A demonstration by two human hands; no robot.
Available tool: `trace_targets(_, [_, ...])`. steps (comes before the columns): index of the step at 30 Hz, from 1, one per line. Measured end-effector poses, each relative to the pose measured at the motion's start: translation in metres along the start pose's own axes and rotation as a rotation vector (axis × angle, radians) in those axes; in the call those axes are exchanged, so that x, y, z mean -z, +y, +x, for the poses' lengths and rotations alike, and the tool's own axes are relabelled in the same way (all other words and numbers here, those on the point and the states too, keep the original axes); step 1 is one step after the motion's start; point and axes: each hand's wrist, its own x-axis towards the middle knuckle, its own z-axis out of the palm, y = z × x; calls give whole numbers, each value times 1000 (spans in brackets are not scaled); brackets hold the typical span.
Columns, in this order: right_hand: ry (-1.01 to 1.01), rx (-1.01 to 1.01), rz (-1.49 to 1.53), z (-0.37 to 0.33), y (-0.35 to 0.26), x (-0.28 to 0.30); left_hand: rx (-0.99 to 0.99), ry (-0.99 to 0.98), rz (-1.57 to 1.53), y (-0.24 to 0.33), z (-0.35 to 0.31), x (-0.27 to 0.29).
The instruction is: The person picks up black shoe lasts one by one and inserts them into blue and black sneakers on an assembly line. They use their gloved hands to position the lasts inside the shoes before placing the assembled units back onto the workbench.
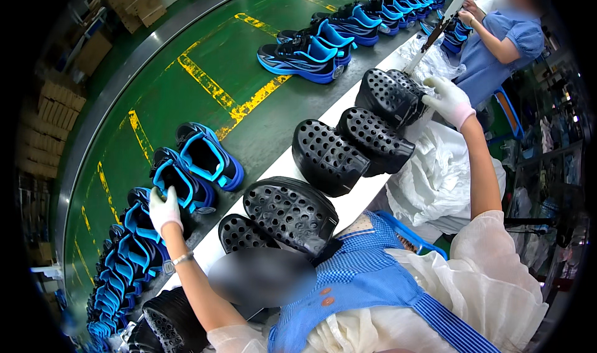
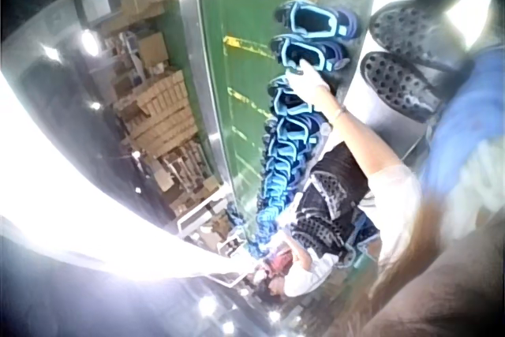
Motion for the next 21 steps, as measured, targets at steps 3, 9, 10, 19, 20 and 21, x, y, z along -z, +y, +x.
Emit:
trace_targets(3, [-89, 12, 41, 3, 13, -20, -146, 343, -71, 12, -29, 6])
trace_targets(9, [47, 151, -2, 4, 35, -43, -387, -14, 4, 13, -59, -7])
trace_targets(10, [84, 208, -39, 6, 44, -49, -365, -9, 26, 8, -55, -10])
trace_targets(19, [9, -15, 409, 12, 152, -55, -400, 145, 167, 40, -50, 21])
trace_targets(20, [-24, -53, 232, 20, 156, -41, -408, 47, 132, 43, -47, 16])
trace_targets(21, [-34, -30, 342, 26, 162, -31, -440, 94, -15, 45, -51, 11])
